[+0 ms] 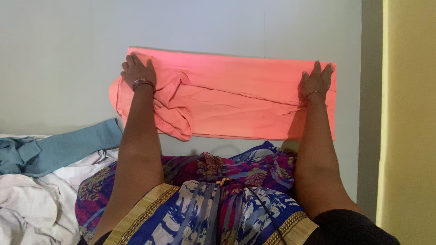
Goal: The person folds a pink long-sleeved shirt by hand on the floor, smoothing the fabric, tucking the sleeves inward, and folding the sides to create a rectangle before finishing the fold.
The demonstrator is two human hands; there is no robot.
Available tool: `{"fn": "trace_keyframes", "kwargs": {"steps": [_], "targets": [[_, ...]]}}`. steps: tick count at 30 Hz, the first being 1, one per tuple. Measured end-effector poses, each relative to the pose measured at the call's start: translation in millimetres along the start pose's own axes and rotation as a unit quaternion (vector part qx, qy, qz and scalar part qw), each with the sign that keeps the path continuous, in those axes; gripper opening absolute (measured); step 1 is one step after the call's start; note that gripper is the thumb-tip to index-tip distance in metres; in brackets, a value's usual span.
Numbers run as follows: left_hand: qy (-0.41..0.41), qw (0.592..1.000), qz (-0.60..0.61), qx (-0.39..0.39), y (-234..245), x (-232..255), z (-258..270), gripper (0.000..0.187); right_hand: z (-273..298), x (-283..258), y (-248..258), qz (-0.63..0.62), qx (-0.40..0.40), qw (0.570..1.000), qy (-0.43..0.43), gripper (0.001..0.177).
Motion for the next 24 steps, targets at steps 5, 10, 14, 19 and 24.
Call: {"fn": "trace_keyframes", "kwargs": {"steps": [5,10,14,19,24], "targets": [[0.056,0.993,0.002,-0.1,55.9,18.7,2.0,0.073,2.7,-2.4,0.5,0.007,-0.01,1.0,-0.007,0.064],[-0.042,0.99,-0.128,0.05,68.5,67.7,32.3,0.085,-7.8,5.7,-1.8,0.032,-0.006,0.999,0.01,0.066],[-0.248,0.969,-0.013,0.0,20.7,132.5,123.3,0.081,-25.3,-5.7,-16.1,0.121,0.004,0.993,0.005,0.075],[-0.273,0.959,0.071,0.011,-17.6,137.0,164.6,0.074,-0.5,-81.1,-61.9,-0.111,0.144,0.94,0.288,0.059],[-0.277,0.959,0.067,-0.013,-31.6,131.8,162.7,0.073,77.5,-171.3,-103.0,-0.053,-0.014,0.908,0.415,0.056]]}}
Point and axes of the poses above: each hand's wrist, its own z-axis away from the middle knuckle, its own y-axis out of the back of the hand, x = y × z, the point moved 3 cm from there along -z, towards the middle knuckle, and after that the axes turned 8 degrees about y, right-handed, at the moved point
